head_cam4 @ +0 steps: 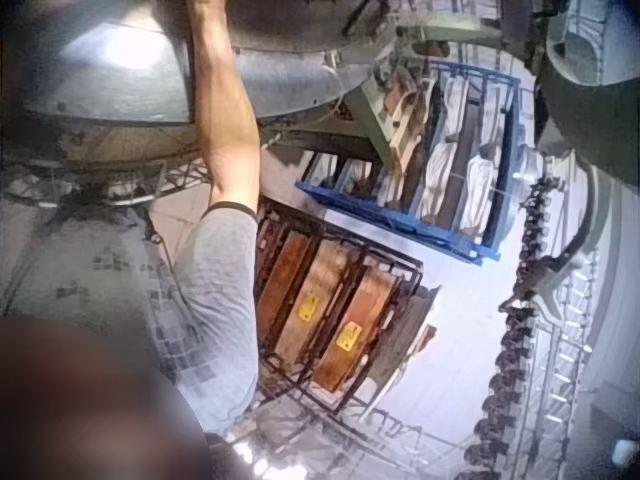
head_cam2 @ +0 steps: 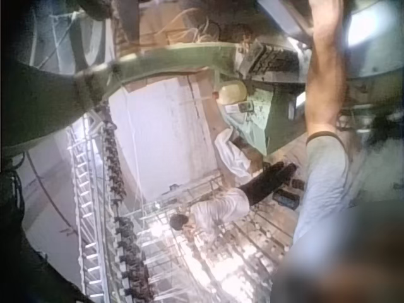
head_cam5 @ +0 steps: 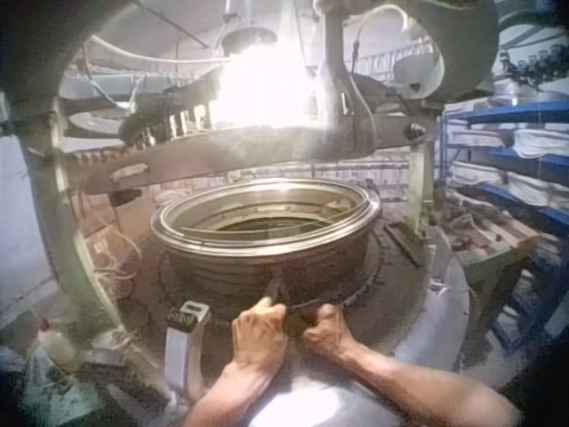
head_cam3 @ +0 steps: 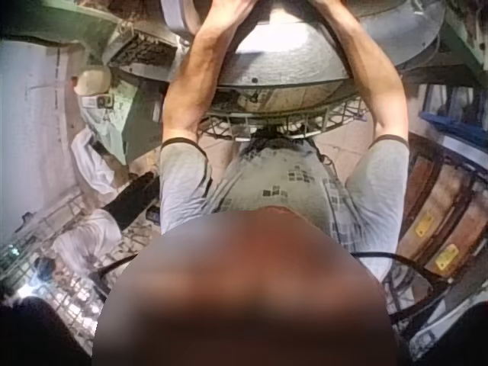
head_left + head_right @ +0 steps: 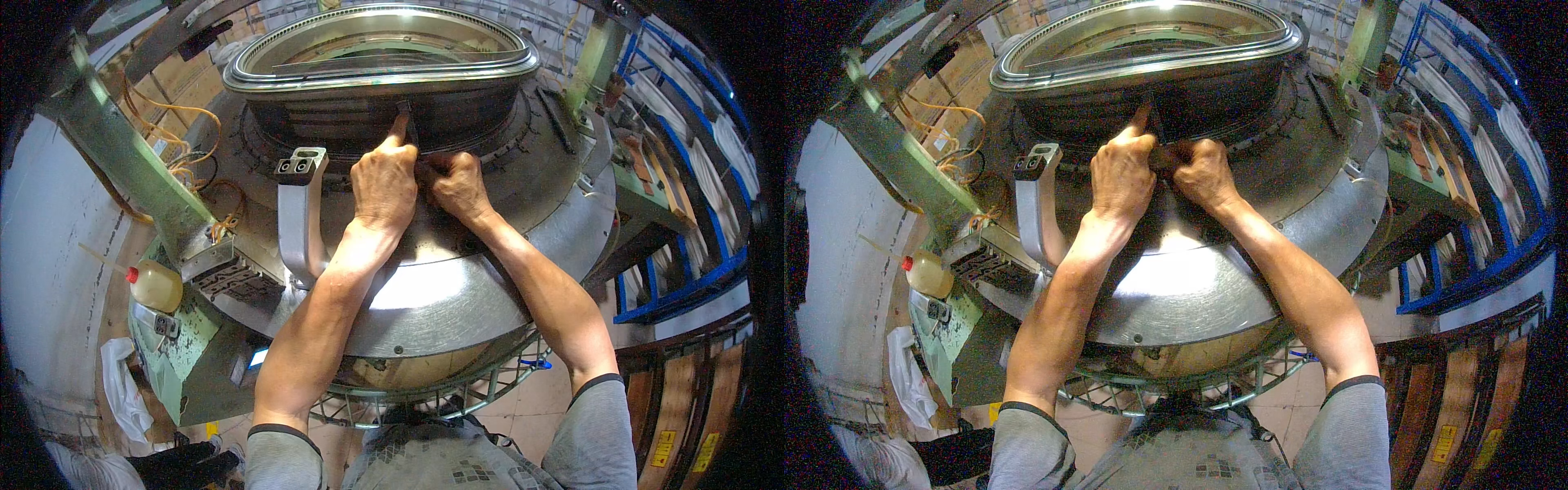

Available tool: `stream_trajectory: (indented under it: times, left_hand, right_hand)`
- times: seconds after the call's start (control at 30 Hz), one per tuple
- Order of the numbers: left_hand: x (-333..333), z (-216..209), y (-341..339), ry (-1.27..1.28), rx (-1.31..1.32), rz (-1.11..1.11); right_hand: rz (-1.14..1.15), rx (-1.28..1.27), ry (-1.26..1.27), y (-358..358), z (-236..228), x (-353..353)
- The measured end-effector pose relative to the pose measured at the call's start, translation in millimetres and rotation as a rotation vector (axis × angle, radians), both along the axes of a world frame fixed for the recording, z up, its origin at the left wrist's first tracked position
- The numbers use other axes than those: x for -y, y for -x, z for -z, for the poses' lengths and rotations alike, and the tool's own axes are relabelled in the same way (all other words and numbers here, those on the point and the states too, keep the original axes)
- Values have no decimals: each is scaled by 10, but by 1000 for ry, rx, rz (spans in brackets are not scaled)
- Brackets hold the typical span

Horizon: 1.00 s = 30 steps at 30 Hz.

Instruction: The person inserts small metal strips into slots around the rim of a large circular metal component. They retrieve strips from a nearby tray, align them, and press them into place one by one.

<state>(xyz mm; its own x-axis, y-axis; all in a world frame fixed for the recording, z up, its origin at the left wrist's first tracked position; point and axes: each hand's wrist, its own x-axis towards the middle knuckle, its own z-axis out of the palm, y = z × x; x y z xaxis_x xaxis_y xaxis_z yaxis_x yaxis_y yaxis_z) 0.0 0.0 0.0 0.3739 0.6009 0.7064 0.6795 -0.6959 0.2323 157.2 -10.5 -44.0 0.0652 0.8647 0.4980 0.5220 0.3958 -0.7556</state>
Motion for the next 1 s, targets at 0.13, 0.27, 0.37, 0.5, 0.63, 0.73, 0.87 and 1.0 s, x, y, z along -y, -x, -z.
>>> stream_trajectory:
  times: [0.13,0.27,0.37,0.5,0.63,0.73,0.87,1.0]
  left_hand:
    - [-5,-2,-2,11,-23,-9]
    - [-32,15,-14,-62,12,-7]
    - [-40,27,-19,-55,5,-14]
    - [-37,30,-13,-43,8,-7]
    - [-38,28,-7,-36,13,8]
    - [-37,31,-11,-46,15,12]
    - [-40,33,-10,30,14,2]
    - [-32,32,-13,54,16,-1]
  right_hand:
    - [19,38,-22,0,-22,-6]
    - [72,53,15,5,-35,-15]
    - [70,35,16,7,-40,-8]
    - [71,33,-10,18,-44,-6]
    - [78,29,20,17,-43,-5]
    - [82,24,1,18,-28,-17]
    - [112,47,12,5,-6,-28]
    - [76,76,-50,3,-2,-25]
